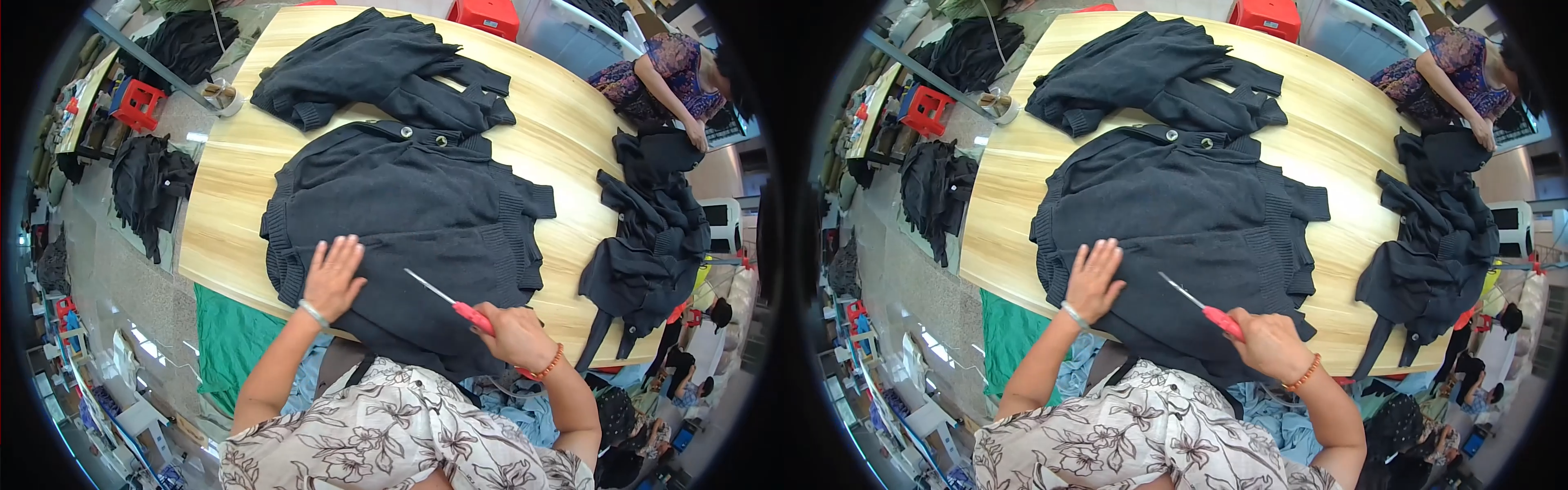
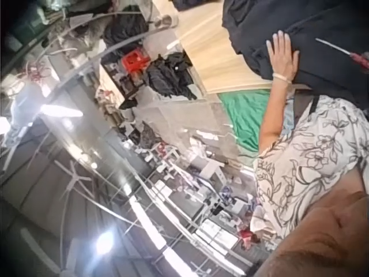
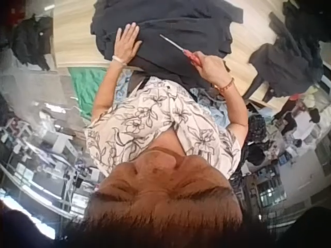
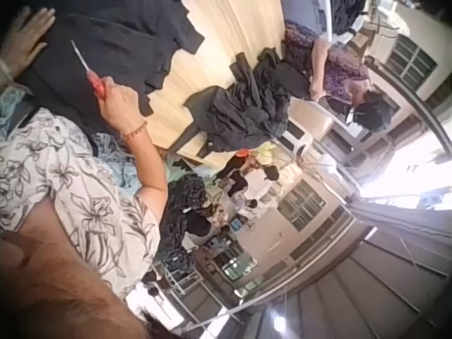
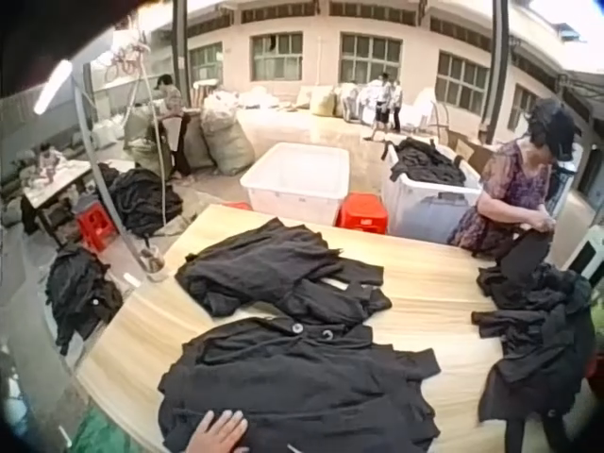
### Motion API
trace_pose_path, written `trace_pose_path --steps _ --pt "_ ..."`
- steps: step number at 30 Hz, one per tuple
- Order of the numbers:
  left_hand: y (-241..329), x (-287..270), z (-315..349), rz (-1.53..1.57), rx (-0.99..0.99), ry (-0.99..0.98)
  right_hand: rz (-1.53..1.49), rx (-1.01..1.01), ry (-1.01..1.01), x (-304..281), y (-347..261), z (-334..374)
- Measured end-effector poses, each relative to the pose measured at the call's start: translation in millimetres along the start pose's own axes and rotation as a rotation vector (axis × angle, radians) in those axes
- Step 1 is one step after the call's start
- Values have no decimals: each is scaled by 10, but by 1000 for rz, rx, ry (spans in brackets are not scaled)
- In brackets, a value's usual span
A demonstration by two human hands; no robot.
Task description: Trimming loose threads and cutting excess fabric from black garments using scissors.
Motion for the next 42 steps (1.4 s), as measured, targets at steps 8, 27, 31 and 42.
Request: trace_pose_path --steps 8,27,31,42 --pt "-794 -225 120 39 -20 279 105 -217 -52 376 -774 -959" --pt "-1462 345 607 1629 -824 -473 -137 -139 -195 662 -1294 -1156" --pt "-1189 61 554 1317 -656 -639 -94 49 219 749 -987 -988" --pt "-1703 -721 -1268 942 -580 -17 -192 512 663 711 -360 -104"
Point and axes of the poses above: each hand's wrist, its own z-axis away from the middle knuckle, its own x-axis out of the palm, y = z × x, the point moved 5 cm from there along -z, towards the middle knuckle, and after that the axes turned 12 degrees about -x, right-handed, at the moved point
